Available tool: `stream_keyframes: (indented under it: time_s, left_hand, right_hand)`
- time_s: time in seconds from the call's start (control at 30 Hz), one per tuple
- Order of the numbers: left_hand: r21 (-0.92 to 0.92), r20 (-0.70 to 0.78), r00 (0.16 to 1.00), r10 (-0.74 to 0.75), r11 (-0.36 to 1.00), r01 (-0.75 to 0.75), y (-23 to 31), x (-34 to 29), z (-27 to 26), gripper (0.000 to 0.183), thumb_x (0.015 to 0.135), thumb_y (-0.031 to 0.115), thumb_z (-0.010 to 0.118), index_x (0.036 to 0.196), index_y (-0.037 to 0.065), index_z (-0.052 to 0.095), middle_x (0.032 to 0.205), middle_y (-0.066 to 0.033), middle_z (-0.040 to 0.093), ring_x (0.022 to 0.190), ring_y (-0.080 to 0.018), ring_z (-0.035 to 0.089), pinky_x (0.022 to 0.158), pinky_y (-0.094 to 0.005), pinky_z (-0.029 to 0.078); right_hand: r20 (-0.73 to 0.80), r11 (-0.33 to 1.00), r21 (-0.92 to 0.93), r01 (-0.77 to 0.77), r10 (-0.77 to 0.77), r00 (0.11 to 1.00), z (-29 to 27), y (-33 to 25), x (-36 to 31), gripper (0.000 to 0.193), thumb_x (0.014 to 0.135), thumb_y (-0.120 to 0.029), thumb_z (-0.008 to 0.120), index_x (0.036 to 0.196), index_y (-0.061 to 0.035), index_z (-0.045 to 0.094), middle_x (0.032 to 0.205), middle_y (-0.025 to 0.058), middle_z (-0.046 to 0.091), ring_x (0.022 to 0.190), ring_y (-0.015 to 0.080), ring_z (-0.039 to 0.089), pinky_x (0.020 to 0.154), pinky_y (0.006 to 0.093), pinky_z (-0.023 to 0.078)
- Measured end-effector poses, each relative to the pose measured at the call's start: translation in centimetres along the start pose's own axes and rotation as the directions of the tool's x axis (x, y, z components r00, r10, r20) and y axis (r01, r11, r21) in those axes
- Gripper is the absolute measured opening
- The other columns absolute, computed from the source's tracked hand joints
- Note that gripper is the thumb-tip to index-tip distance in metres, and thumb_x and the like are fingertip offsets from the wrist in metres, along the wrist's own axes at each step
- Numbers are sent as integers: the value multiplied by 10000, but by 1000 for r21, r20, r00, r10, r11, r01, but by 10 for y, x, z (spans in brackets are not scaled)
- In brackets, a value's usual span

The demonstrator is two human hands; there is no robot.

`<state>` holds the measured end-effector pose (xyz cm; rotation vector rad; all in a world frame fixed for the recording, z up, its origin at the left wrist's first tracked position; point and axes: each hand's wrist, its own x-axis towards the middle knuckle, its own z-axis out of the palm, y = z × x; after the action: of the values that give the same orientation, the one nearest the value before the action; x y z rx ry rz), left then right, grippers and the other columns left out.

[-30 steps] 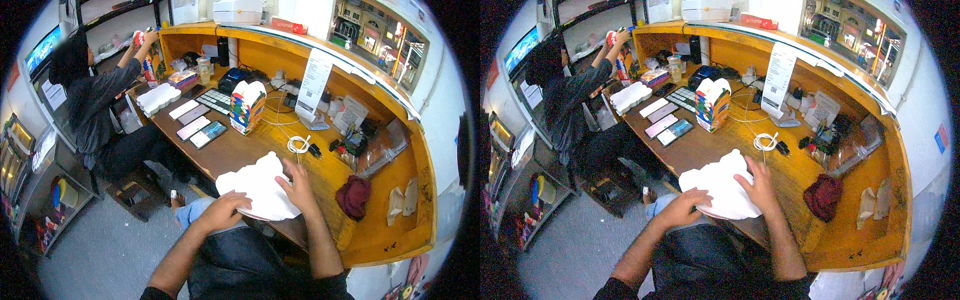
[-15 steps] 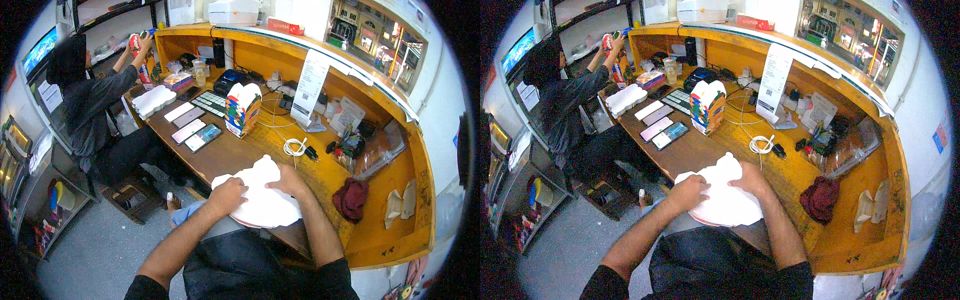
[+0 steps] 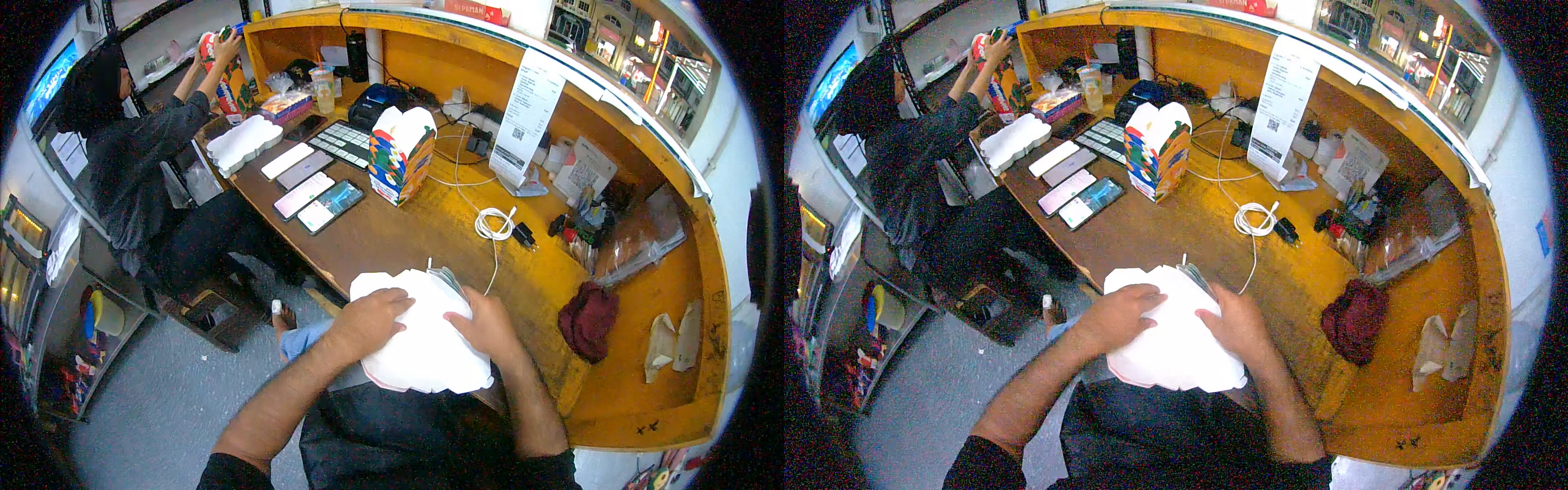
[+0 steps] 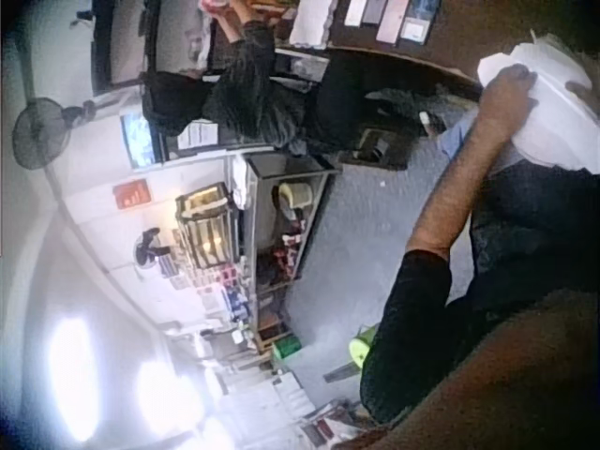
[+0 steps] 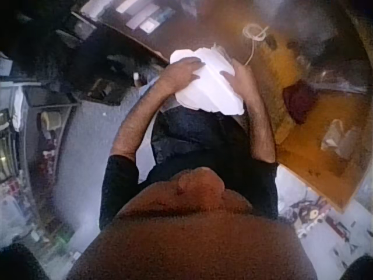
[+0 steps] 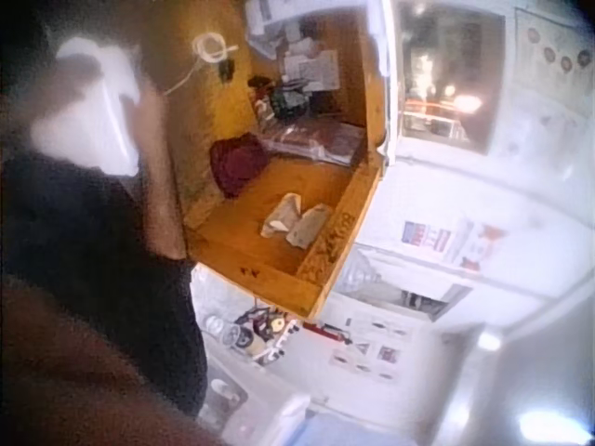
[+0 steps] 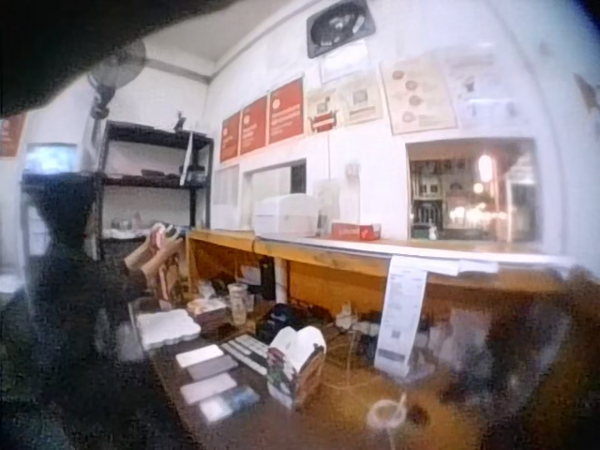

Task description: The person folds flat, colorful printed cardboard pieces into small takeaway boxes by hand. They repeatedly pick up a flat piece, fold along creases, and tuck flaps to form a box, then place the finished box on the counter.

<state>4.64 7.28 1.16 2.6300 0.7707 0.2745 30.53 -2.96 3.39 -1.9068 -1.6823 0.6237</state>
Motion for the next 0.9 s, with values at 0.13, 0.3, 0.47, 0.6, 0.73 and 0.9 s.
stream_keyframes:
  time_s: [0.13, 0.3, 0.47, 0.6, 0.73, 0.9]
  left_hand:
    - [-30, 8, 999, 44, 999, -43, -6, 0, 0, 571, 949, 246, 804, 1470, 56, 667, 1511, -155, 643, 1370, -351, 629, 1162, -445, 525]
    - [-32, 11, 998, 63, 998, -63, -10, 2, -2, 496, 945, 225, 800, 1396, 53, 691, 1456, -154, 660, 1314, -359, 662, 1093, -451, 571]
    - [-198, 47, 997, -55, 978, 63, -6, 7, -17, 525, 869, 114, 811, 1354, -15, 657, 1337, -221, 667, 1332, -400, 644, 1119, -444, 578]
    - [-435, -116, 966, -232, 886, 160, -5, 3, -10, 689, 848, 85, 807, 1488, 26, 556, 1390, -227, 625, 1420, -413, 578, 1163, -485, 555]
    - [12, -55, 991, 119, 993, -119, -15, 7, -8, 767, 921, 66, 712, 1634, 50, 430, 1586, -215, 549, 1529, -400, 487, 1245, -479, 480]
    - [275, 43, 968, 248, 928, -250, -16, 12, -9, 683, 1004, 147, 603, 1655, 30, 432, 1664, -195, 517, 1537, -343, 504, 1293, -437, 403]
  right_hand:
    - [-39, 999, -12, -41, 40, 998, 15, -12, -23, 452, 986, -185, 770, 1416, -73, 687, 1112, 263, 785, 1008, 437, 784, 866, 504, 625]
    - [-66, 990, -26, 137, -139, 988, 30, -11, -36, 492, 1008, -37, 653, 1497, -84, 640, 1358, 232, 736, 1190, 404, 754, 1025, 496, 620]
    - [23, 941, -42, 335, -334, 942, 41, 1, -48, 595, 1002, 60, 528, 1586, -50, 557, 1629, 173, 572, 1498, 328, 562, 1264, 445, 458]
    - [146, 859, -212, 465, -443, 885, 40, 2, -54, 644, 1004, 24, 508, 1643, -54, 484, 1703, 145, 501, 1578, 318, 479, 1317, 468, 400]
    - [200, 840, -264, 473, -432, 879, 40, -11, -61, 661, 1011, 4, 505, 1667, -38, 439, 1738, 144, 452, 1626, 327, 401, 1343, 501, 344]
    - [270, 771, -397, 497, -420, 867, 41, -20, -68, 636, 1045, -76, 480, 1674, -14, 415, 1762, 165, 406, 1655, 327, 345, 1352, 505, 311]
